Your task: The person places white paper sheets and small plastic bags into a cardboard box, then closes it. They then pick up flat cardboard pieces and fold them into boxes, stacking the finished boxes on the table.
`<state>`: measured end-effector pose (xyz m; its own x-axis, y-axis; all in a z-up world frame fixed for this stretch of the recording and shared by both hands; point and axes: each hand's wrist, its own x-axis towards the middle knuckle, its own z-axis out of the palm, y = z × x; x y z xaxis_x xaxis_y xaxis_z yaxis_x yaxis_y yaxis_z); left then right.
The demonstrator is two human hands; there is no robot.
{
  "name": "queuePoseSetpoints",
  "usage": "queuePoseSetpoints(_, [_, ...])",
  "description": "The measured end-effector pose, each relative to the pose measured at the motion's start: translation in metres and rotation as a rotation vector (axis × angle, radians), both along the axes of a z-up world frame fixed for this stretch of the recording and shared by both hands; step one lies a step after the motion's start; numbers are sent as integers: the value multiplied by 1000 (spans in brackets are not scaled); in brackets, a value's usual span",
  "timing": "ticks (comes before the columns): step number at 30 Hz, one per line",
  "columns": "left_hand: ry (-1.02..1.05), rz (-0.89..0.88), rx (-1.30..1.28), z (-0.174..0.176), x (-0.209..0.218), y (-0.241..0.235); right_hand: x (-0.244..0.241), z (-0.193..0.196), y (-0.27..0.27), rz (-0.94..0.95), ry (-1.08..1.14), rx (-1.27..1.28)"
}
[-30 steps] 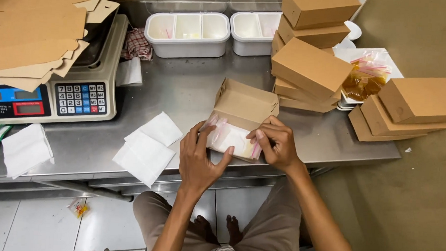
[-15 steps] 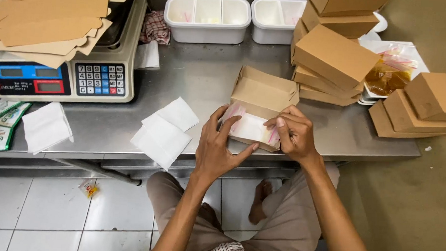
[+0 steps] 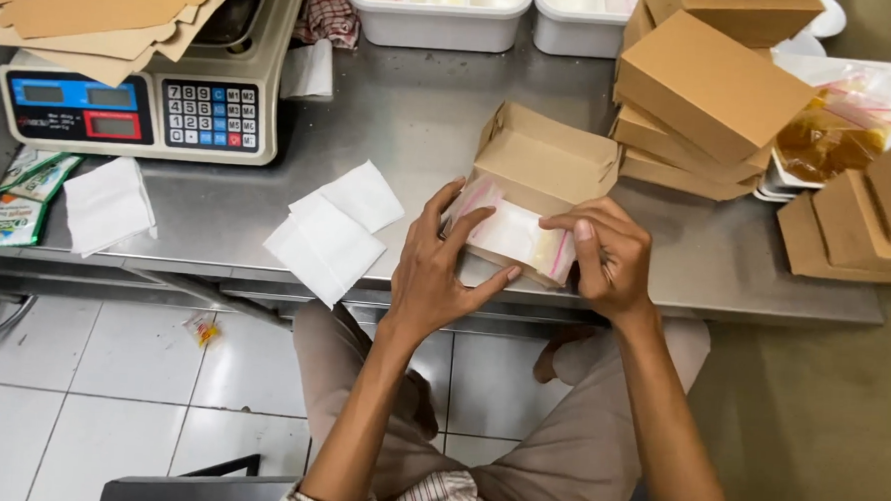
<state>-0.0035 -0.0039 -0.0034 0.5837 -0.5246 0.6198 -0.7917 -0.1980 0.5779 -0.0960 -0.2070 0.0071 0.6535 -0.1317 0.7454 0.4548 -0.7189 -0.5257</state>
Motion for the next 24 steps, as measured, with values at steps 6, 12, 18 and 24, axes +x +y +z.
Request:
queuePoseSetpoints(6, [40,-12,36,1,2,-1,-5,-4,1,-28,-42,-2])
queuePoseSetpoints(12, [64,16,67,0,4,-2,-11,-5,2,-161,-193,-20])
queuePoseSetpoints(18, [89,27,112,-1,4,-1,-48,7,-7,-218,-341,93])
queuePoseSetpoints(24, [-46,55,168,2,6,-2,-119,3,-65,-185,-279,51])
